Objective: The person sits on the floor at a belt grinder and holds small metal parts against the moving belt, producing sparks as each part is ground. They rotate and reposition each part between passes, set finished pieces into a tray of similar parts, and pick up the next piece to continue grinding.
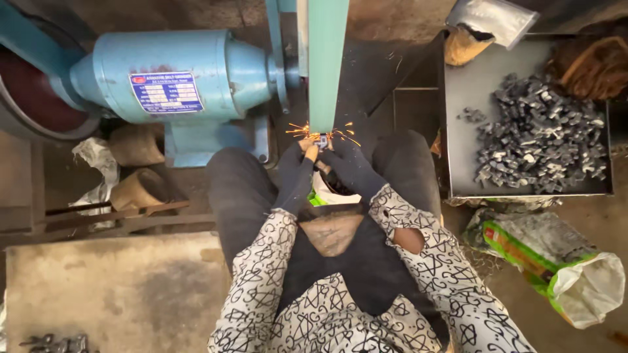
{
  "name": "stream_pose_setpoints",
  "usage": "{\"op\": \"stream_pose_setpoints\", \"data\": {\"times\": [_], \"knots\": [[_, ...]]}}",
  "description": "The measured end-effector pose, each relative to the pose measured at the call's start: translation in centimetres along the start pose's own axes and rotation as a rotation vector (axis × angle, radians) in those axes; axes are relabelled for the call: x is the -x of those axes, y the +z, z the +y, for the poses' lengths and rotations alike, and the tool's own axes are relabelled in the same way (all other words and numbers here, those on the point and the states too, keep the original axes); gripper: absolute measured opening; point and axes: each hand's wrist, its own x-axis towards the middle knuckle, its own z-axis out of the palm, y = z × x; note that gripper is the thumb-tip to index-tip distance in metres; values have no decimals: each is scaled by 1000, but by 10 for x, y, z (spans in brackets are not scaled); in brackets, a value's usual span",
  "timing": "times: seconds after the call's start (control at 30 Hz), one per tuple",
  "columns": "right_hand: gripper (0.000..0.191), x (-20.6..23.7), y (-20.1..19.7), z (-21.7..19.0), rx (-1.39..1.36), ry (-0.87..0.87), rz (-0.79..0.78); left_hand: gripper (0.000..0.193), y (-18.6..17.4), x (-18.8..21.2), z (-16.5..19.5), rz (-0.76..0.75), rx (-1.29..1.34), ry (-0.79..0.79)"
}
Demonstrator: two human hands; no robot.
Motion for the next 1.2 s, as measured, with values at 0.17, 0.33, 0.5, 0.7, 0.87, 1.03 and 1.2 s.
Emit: {"op": "stream_pose_setpoints", "data": {"times": [0.17,0.33,0.5,0.7,0.87,1.03,1.2], "knots": [[23,-9,-5,7,314,-38,-19,20,-4,-12,-8,37,-116,63],[24,-8,-1,9,141,121,-7,19,-2,-12,-2,42,-157,35],[23,-5,-2,0,9,86,-55,19,2,-11,5,20,-10,-64],[23,0,-11,-7,278,-213,-64,26,-1,-6,5,6,-423,253],[24,-2,-18,-4,69,50,-1,26,4,-1,5,-62,-381,43],[21,-11,-22,3,109,66,1,24,14,-2,3,45,-629,174],[19,-11,-27,7,132,-59,-56,25,11,-2,7,5,-659,227]]}}
